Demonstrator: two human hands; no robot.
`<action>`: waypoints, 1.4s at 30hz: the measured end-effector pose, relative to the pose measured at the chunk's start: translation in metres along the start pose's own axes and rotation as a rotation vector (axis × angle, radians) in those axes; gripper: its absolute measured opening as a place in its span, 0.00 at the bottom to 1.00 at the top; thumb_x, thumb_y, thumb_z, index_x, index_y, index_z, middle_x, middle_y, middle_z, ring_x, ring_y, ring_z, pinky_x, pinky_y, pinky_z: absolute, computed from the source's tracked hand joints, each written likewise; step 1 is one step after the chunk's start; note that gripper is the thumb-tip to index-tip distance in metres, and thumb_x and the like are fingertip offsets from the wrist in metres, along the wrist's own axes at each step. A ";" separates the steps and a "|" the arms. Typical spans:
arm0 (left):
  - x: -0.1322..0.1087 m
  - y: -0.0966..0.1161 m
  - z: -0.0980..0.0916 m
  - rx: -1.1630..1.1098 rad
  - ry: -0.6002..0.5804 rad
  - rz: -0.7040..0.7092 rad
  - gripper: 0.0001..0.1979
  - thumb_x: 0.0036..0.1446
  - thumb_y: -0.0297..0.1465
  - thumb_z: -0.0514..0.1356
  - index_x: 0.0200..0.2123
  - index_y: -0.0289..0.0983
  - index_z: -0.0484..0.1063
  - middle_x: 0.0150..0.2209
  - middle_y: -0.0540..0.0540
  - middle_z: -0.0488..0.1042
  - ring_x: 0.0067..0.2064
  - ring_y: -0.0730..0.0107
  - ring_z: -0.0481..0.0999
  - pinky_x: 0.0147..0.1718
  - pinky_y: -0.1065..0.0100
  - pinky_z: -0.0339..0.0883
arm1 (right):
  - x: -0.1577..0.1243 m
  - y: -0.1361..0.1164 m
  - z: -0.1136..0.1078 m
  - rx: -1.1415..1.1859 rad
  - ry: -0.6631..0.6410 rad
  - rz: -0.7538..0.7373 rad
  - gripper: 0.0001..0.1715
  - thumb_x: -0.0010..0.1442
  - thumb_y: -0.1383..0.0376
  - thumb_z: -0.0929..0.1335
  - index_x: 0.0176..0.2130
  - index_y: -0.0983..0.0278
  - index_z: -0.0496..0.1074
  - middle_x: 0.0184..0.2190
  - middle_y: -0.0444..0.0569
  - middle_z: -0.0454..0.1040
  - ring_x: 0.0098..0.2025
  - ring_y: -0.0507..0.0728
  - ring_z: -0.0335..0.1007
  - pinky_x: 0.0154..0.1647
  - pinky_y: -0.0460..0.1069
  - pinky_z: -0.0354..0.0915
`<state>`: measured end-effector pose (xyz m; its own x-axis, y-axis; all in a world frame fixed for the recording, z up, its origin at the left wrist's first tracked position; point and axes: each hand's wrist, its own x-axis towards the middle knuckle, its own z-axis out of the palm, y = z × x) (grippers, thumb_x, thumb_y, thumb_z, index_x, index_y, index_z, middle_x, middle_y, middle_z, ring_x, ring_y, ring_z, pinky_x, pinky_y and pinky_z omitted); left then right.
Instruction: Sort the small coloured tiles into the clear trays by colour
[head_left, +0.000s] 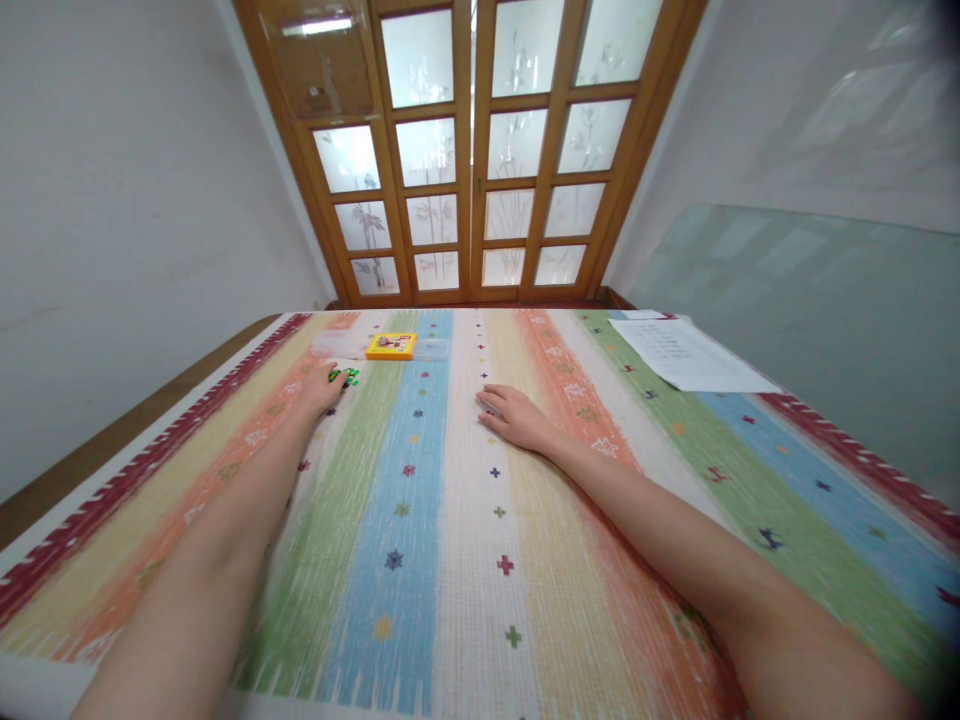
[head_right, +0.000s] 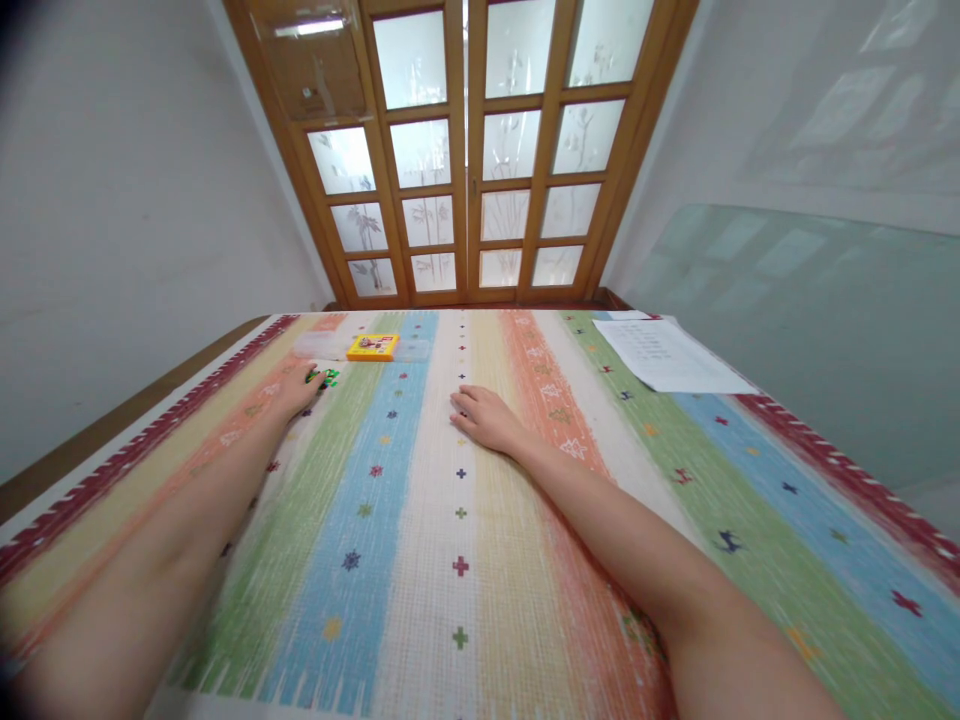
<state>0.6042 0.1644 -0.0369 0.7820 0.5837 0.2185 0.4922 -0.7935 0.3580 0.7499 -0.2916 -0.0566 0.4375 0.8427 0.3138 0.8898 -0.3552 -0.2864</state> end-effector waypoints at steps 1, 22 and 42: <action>0.003 0.000 0.002 -0.012 -0.012 0.019 0.26 0.67 0.43 0.54 0.61 0.32 0.69 0.64 0.33 0.71 0.65 0.52 0.69 0.62 0.52 0.64 | 0.000 0.000 0.000 -0.003 -0.001 -0.001 0.33 0.73 0.48 0.60 0.66 0.62 0.69 0.68 0.59 0.65 0.68 0.67 0.61 0.68 0.63 0.59; 0.000 0.089 0.054 -0.352 -0.210 0.460 0.20 0.64 0.42 0.56 0.51 0.41 0.80 0.55 0.45 0.80 0.57 0.55 0.77 0.63 0.54 0.66 | 0.000 -0.002 -0.003 0.004 0.036 -0.023 0.27 0.72 0.54 0.65 0.64 0.62 0.71 0.66 0.60 0.67 0.67 0.66 0.64 0.68 0.61 0.60; -0.082 0.212 0.084 -0.327 -0.228 0.829 0.20 0.68 0.38 0.56 0.59 0.40 0.75 0.60 0.41 0.76 0.62 0.57 0.73 0.66 0.54 0.64 | 0.002 0.014 -0.005 0.313 0.388 0.185 0.14 0.71 0.62 0.64 0.47 0.61 0.78 0.47 0.51 0.79 0.50 0.58 0.74 0.53 0.52 0.66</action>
<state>0.6762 -0.0661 -0.0550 0.9100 -0.2258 0.3478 -0.3648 -0.8345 0.4129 0.7635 -0.2967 -0.0553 0.6521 0.5444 0.5276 0.7379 -0.2959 -0.6066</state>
